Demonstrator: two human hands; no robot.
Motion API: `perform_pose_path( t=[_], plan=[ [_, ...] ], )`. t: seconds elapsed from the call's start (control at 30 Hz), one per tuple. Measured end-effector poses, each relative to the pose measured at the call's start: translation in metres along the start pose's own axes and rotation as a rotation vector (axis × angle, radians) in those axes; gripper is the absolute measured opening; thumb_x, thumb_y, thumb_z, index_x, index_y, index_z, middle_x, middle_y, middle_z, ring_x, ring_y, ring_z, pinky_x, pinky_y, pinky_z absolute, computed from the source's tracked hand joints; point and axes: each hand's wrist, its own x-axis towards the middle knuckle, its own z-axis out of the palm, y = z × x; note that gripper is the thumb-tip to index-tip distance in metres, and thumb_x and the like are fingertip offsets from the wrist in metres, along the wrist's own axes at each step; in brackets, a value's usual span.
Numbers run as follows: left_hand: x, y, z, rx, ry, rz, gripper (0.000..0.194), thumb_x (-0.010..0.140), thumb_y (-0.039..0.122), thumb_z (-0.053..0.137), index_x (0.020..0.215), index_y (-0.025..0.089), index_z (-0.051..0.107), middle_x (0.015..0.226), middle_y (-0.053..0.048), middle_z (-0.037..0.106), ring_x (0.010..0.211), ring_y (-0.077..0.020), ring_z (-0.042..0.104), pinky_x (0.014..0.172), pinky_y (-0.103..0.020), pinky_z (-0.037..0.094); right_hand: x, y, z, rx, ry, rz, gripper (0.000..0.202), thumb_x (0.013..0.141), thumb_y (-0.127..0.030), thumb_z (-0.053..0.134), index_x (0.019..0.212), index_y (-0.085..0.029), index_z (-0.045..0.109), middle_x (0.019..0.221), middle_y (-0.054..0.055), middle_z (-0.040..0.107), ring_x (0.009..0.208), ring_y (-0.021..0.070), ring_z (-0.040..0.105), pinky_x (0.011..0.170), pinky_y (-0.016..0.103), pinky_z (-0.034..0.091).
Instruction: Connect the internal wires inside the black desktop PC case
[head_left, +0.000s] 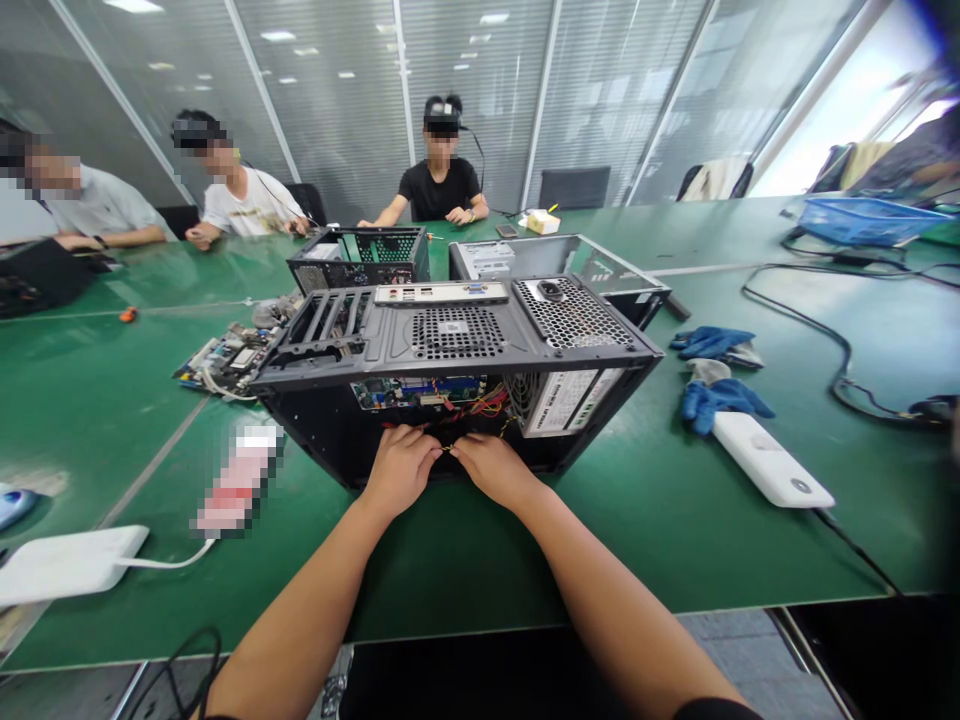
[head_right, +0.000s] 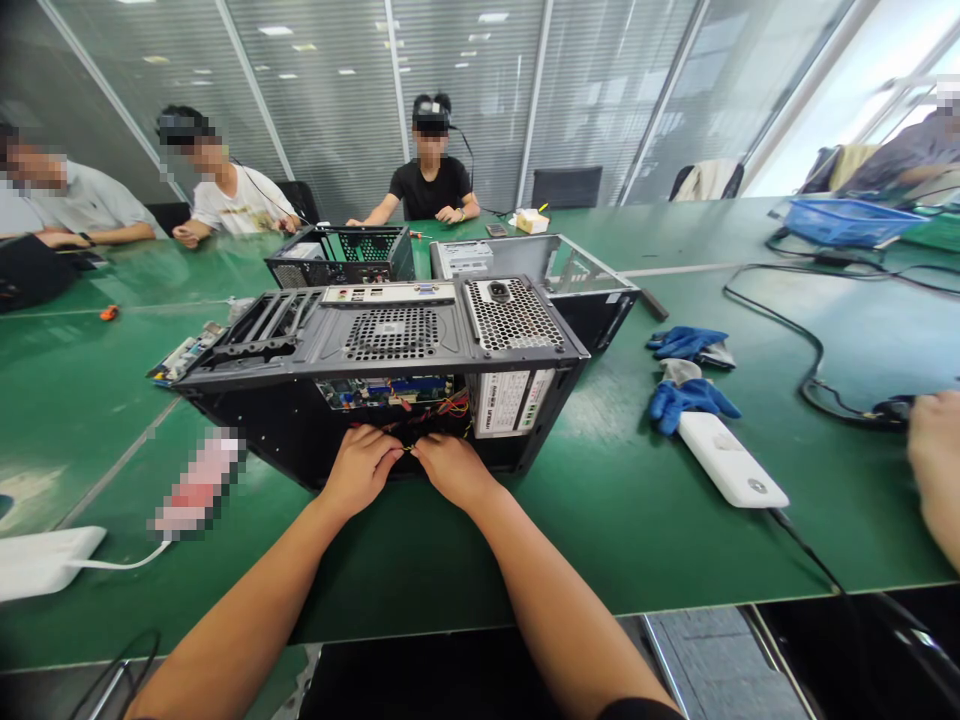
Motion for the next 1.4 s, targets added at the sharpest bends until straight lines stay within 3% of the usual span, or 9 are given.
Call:
perform_pose_path(
  t=[0.37,0.77,1.23,1.4],
  plan=[
    [-0.0012,-0.0013,0.0004,-0.001,0.056,0.012,0.012,0.094,0.031,0.057,0.094,0.022,0.066,0.087,-0.004,0.068,0.09,-0.0227,0.056,0.081,-0.037,0.039,0.0002,-0.0025,-0.0039,-0.019,-0.042,0.033,0.025,0.103,-0.023,0.041,0.097,-0.017,0.065,0.095,0.007,0.069,0.089,0.0165,0.063,0.074,0.025,0.041],
    [0.0001,0.001,-0.0021,0.023,0.0,0.01,0.015,0.096,0.027,0.055,0.087,0.022,0.065,0.084,-0.003,0.067,0.089,-0.0226,0.055,0.08,-0.037,0.038,-0.0008,-0.0041,-0.005,-0.034,-0.051,0.046,0.026,0.103,-0.024,0.04,0.098,-0.017,0.065,0.097,0.008,0.07,0.091,0.0176,0.065,0.076,0.025,0.043],
    [-0.0018,-0.0025,0.0014,0.013,0.062,0.02,0.014,0.096,0.03,0.055,0.096,0.023,0.066,0.088,-0.004,0.069,0.09,-0.0229,0.056,0.08,-0.037,0.039,-0.0008,-0.0057,-0.0079,-0.037,-0.072,0.058,0.026,0.103,-0.023,0.04,0.098,-0.017,0.064,0.098,0.008,0.07,0.093,0.0182,0.065,0.076,0.026,0.043],
    [-0.0011,-0.0005,-0.0004,0.031,0.032,0.02,0.016,0.097,0.028,0.052,0.091,0.022,0.066,0.087,-0.004,0.069,0.09,-0.0228,0.056,0.08,-0.038,0.039,-0.0011,-0.0054,-0.0067,-0.037,-0.062,0.046,0.026,0.103,-0.024,0.039,0.098,-0.017,0.064,0.097,0.007,0.07,0.092,0.0176,0.065,0.075,0.025,0.042]
  ],
)
